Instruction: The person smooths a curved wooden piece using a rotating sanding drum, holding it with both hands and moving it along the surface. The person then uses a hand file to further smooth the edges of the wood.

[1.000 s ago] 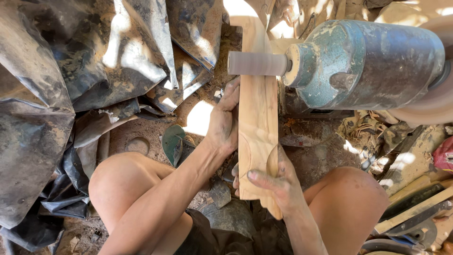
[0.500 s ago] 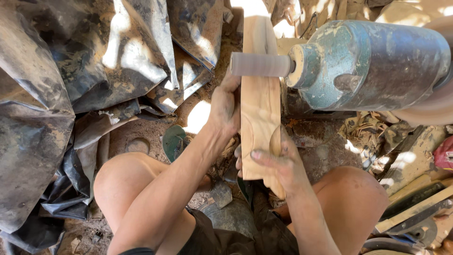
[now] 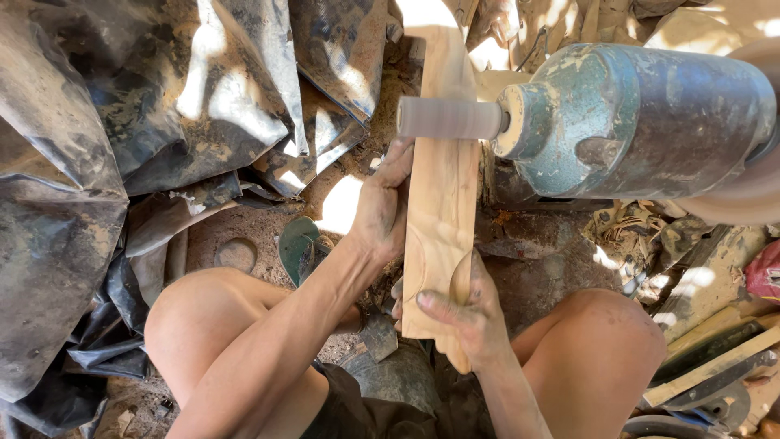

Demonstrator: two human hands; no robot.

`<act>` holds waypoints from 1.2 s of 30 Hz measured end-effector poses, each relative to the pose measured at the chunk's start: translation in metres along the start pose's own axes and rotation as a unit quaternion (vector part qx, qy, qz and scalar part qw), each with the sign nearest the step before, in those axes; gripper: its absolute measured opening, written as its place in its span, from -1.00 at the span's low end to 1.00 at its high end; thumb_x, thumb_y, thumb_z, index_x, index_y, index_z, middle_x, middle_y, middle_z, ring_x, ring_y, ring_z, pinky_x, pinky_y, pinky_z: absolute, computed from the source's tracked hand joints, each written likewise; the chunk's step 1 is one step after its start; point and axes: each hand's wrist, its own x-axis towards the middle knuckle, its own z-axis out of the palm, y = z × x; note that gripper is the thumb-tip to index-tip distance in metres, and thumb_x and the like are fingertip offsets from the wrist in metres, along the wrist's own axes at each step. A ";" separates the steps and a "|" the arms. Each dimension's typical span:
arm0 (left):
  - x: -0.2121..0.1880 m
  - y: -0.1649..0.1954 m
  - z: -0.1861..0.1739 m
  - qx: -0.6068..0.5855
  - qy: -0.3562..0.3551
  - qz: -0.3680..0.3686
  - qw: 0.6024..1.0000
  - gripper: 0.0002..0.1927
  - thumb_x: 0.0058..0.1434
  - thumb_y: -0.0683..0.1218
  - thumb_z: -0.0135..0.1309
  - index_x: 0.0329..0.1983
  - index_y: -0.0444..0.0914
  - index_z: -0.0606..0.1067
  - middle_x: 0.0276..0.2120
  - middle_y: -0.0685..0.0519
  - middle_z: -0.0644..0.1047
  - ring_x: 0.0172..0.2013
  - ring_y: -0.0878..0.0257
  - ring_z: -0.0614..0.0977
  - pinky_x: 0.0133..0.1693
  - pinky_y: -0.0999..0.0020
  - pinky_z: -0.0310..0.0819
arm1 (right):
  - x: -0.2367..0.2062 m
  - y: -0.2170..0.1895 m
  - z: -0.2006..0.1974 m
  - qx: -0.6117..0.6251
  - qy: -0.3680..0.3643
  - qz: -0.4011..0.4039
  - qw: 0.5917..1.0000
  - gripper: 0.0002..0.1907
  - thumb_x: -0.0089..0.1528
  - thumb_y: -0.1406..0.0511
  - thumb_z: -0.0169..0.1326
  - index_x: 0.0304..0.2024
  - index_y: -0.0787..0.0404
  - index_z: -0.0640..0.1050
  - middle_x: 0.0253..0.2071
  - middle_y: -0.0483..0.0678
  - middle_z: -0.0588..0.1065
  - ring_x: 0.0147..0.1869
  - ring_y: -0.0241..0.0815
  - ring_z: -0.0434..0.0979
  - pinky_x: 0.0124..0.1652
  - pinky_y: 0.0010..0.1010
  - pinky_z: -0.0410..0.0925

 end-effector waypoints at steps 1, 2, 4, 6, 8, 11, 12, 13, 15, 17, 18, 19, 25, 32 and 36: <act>-0.005 -0.001 0.000 0.004 -0.002 -0.003 1.000 -0.54 0.45 -0.09 -0.15 0.40 -0.21 0.28 0.19 -0.04 0.47 0.15 0.15 0.56 0.23 0.17 0.48 | -0.005 0.003 0.001 0.001 0.003 0.002 1.000 -0.31 0.10 0.42 0.20 0.26 0.43 0.28 -0.24 0.25 0.57 -0.27 0.03 0.68 -0.26 -0.15 0.61; -0.011 -0.003 -0.001 0.006 -0.001 -0.009 1.000 -0.55 0.45 -0.09 -0.14 0.39 -0.23 0.28 0.19 -0.05 0.48 0.15 0.15 0.56 0.23 0.17 0.48 | -0.012 0.007 0.002 0.004 0.009 0.007 1.000 -0.32 0.11 0.42 0.20 0.26 0.42 0.27 -0.25 0.24 0.57 -0.27 0.03 0.68 -0.26 -0.15 0.61; -0.022 -0.005 -0.003 0.007 -0.003 -0.015 1.000 -0.58 0.46 -0.10 -0.12 0.36 -0.26 0.30 0.18 -0.08 0.48 0.15 0.14 0.56 0.23 0.18 0.48 | -0.022 0.014 0.002 0.006 0.015 0.015 1.000 -0.33 0.11 0.42 0.19 0.25 0.40 0.27 -0.26 0.23 0.57 -0.27 0.03 0.68 -0.27 -0.14 0.61; -0.034 -0.007 -0.006 0.018 -0.006 -0.018 1.000 -0.58 0.46 -0.09 -0.10 0.36 -0.26 0.32 0.15 -0.06 0.49 0.13 0.15 0.56 0.21 0.18 0.49 | -0.032 0.024 0.003 0.007 0.009 0.003 1.000 -0.34 0.12 0.42 0.17 0.24 0.40 0.27 -0.26 0.23 0.58 -0.28 0.02 0.68 -0.29 -0.14 0.62; -0.044 -0.010 -0.007 0.023 -0.003 -0.028 0.999 -0.58 0.45 -0.08 -0.08 0.35 -0.25 0.32 0.12 -0.05 0.50 0.11 0.16 0.56 0.18 0.17 0.51 | -0.041 0.032 0.002 0.011 0.007 0.004 1.000 -0.37 0.12 0.42 0.16 0.22 0.43 0.27 -0.25 0.24 0.59 -0.28 0.03 0.68 -0.29 -0.13 0.62; -0.061 -0.014 -0.009 0.017 0.004 -0.057 0.998 -0.58 0.43 -0.08 -0.07 0.33 -0.23 0.33 0.10 -0.03 0.53 0.08 0.16 0.58 0.15 0.17 0.52 | -0.060 0.043 0.003 0.020 0.015 0.028 0.999 -0.40 0.14 0.42 0.17 0.19 0.51 0.31 -0.25 0.27 0.59 -0.26 0.05 0.69 -0.26 -0.14 0.61; -0.067 -0.014 -0.010 0.011 0.003 -0.068 0.998 -0.58 0.43 -0.07 -0.06 0.33 -0.22 0.33 0.09 -0.02 0.53 0.07 0.16 0.59 0.15 0.17 0.53 | -0.067 0.047 0.004 0.019 0.022 0.037 0.999 -0.40 0.14 0.41 0.18 0.19 0.53 0.32 -0.25 0.28 0.59 -0.26 0.05 0.68 -0.25 -0.14 0.61; -0.074 -0.015 -0.012 0.005 0.005 -0.079 0.997 -0.58 0.43 -0.07 -0.06 0.33 -0.22 0.33 0.09 -0.02 0.53 0.07 0.17 0.59 0.15 0.18 0.53 | -0.073 0.051 0.005 0.019 0.029 0.050 0.998 -0.41 0.15 0.41 0.18 0.18 0.56 0.34 -0.25 0.29 0.59 -0.25 0.05 0.68 -0.24 -0.15 0.60; -0.085 -0.017 -0.014 0.008 0.001 -0.086 0.996 -0.60 0.44 -0.08 -0.06 0.32 -0.24 0.33 0.09 -0.03 0.53 0.08 0.18 0.60 0.18 0.18 0.52 | -0.084 0.056 0.008 0.021 0.043 0.053 0.997 -0.38 0.12 0.40 0.19 0.19 0.50 0.32 -0.26 0.26 0.59 -0.25 0.03 0.69 -0.24 -0.16 0.61; -0.090 -0.020 -0.016 0.006 0.004 -0.094 0.996 -0.61 0.44 -0.08 -0.07 0.31 -0.24 0.33 0.10 -0.02 0.53 0.09 0.18 0.59 0.19 0.17 0.52 | -0.089 0.057 0.009 0.025 0.045 0.047 0.998 -0.35 0.10 0.39 0.19 0.21 0.46 0.29 -0.25 0.24 0.58 -0.25 0.02 0.69 -0.23 -0.17 0.61; -0.090 -0.021 -0.016 0.003 0.007 -0.097 0.995 -0.61 0.44 -0.09 -0.07 0.30 -0.23 0.33 0.10 -0.02 0.53 0.09 0.18 0.59 0.18 0.17 0.52 | -0.089 0.055 0.009 0.028 0.038 0.039 0.998 -0.34 0.11 0.38 0.19 0.22 0.44 0.28 -0.24 0.24 0.58 -0.24 0.01 0.69 -0.22 -0.17 0.61; -0.087 -0.021 -0.016 0.000 0.007 -0.100 0.995 -0.62 0.43 -0.09 -0.08 0.29 -0.22 0.33 0.10 -0.01 0.53 0.09 0.18 0.59 0.18 0.17 0.52 | -0.086 0.052 0.008 0.029 0.031 0.027 0.999 -0.33 0.11 0.38 0.19 0.23 0.43 0.27 -0.24 0.23 0.57 -0.24 0.00 0.69 -0.22 -0.18 0.61; -0.034 -0.010 -0.012 0.029 0.009 -0.014 0.999 -0.60 0.46 -0.11 -0.14 0.34 -0.28 0.33 0.14 -0.05 0.50 0.12 0.18 0.57 0.21 0.21 0.50 | -0.038 0.011 0.006 -0.015 0.020 0.022 0.999 -0.29 0.07 0.38 0.21 0.24 0.42 0.27 -0.26 0.26 0.58 -0.28 0.08 0.69 -0.28 -0.08 0.63; 0.046 0.011 -0.016 -0.039 -0.072 0.062 0.995 -0.66 0.56 -0.15 -0.19 0.36 -0.30 0.24 0.14 -0.09 0.44 0.16 0.09 0.52 0.29 0.10 0.49 | 0.031 -0.031 0.000 -0.049 0.020 0.021 0.998 -0.27 0.03 0.42 0.21 0.27 0.38 0.34 -0.13 0.16 0.57 -0.18 -0.01 0.68 -0.17 -0.17 0.61; 0.080 0.022 -0.019 -0.014 -0.055 0.086 0.995 -0.60 0.47 -0.12 -0.21 0.35 -0.26 0.27 0.17 -0.06 0.45 0.17 0.11 0.53 0.26 0.14 0.48 | 0.065 -0.040 -0.010 -0.076 0.002 -0.008 0.997 -0.29 0.05 0.42 0.20 0.29 0.37 0.37 -0.01 0.10 0.57 -0.02 -0.11 0.66 -0.02 -0.31 0.57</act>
